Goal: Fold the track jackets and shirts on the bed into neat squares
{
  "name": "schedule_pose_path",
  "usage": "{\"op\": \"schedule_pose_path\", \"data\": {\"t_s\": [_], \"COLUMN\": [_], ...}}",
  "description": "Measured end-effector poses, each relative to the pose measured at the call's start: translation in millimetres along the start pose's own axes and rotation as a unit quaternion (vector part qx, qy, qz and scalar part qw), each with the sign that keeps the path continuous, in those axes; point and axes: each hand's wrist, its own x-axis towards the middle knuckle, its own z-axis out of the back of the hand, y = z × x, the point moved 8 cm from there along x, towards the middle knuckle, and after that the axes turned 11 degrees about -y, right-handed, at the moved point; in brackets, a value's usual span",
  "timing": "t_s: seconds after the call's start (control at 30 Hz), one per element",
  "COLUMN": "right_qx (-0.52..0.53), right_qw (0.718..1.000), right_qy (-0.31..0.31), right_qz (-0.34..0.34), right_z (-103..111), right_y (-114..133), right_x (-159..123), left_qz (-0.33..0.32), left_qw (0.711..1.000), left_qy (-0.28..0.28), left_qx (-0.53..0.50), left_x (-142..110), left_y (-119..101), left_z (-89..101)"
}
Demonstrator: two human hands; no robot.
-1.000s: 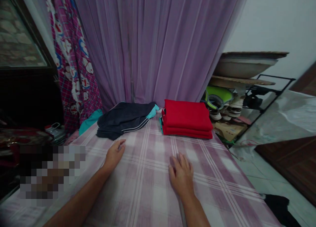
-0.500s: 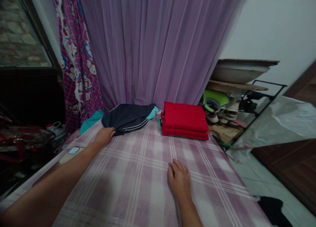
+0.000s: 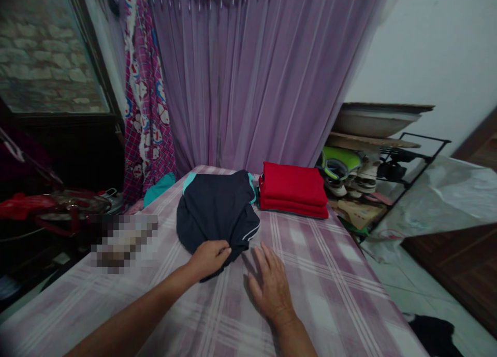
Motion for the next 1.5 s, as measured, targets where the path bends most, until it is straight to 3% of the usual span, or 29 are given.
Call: {"op": "schedule_pose_path", "data": {"t_s": [0.13, 0.23, 0.33, 0.43, 0.57, 0.7, 0.77, 0.87, 1.0, 1.13, 1.2, 1.27, 1.33, 1.5], "right_qx": [-0.002, -0.010, -0.009, 0.012, 0.016, 0.011, 0.044, 0.147, 0.219, 0.043, -0.052, -0.087, -0.083, -0.092], "right_qw": [0.999, 0.999, 0.999, 0.998, 0.992, 0.977, 0.968, 0.942, 0.908, 0.943, 0.945, 0.935, 0.929, 0.941], "right_qy": [0.009, 0.025, 0.037, 0.058, 0.128, 0.212, 0.238, 0.280, 0.321, 0.275, 0.268, 0.296, 0.318, 0.278], "right_qz": [0.035, 0.032, 0.017, 0.026, 0.018, -0.037, -0.072, -0.114, -0.159, -0.184, -0.181, -0.176, -0.169, -0.170], "right_z": [16.2, 20.3, 22.2, 16.6, -12.1, -35.1, -29.9, -2.6, 47.5, 86.6, 96.4, 96.8, 93.8, 83.6], "right_y": [16.3, 11.2, 12.4, 36.0, 74.8, 83.2, 74.2, 50.0, -9.5, -99.1, -128.3, -136.6, -126.7, -86.5], "right_x": [-7.7, -15.5, -18.9, -14.6, -0.4, 16.7, 24.1, 26.8, 11.1, -18.3, -36.1, -51.6, -55.9, -20.1], "left_qz": [-0.012, -0.016, -0.043, -0.059, -0.031, -0.052, -0.071, -0.096, -0.089, -0.103, -0.112, -0.114, -0.105, -0.070], "left_qw": [0.990, 0.981, 0.988, 0.988, 0.994, 0.996, 0.995, 0.991, 0.985, 0.984, 0.984, 0.985, 0.987, 0.990], "left_qy": [0.028, 0.021, -0.074, -0.135, -0.107, -0.069, -0.067, -0.083, -0.109, -0.063, -0.027, -0.015, -0.023, -0.052], "left_qx": [-0.137, -0.191, -0.126, -0.044, -0.004, -0.011, -0.005, 0.039, 0.103, 0.130, 0.136, 0.131, 0.121, 0.113], "left_x": [-11.3, -13.0, -15.5, -23.9, -34.8, -42.4, -43.8, -40.3, -22.8, -4.1, 1.0, 4.6, 8.2, 18.8], "left_y": [-26.8, -21.0, 8.5, 51.1, 102.2, 113.9, 112.7, 111.4, 114.9, 114.2, 115.0, 116.6, 117.9, 112.8], "left_z": [-13.9, -10.0, 17.1, 41.6, 48.7, 46.4, 48.5, 55.2, 58.0, 39.0, 27.6, 21.7, 20.8, 25.4]}}
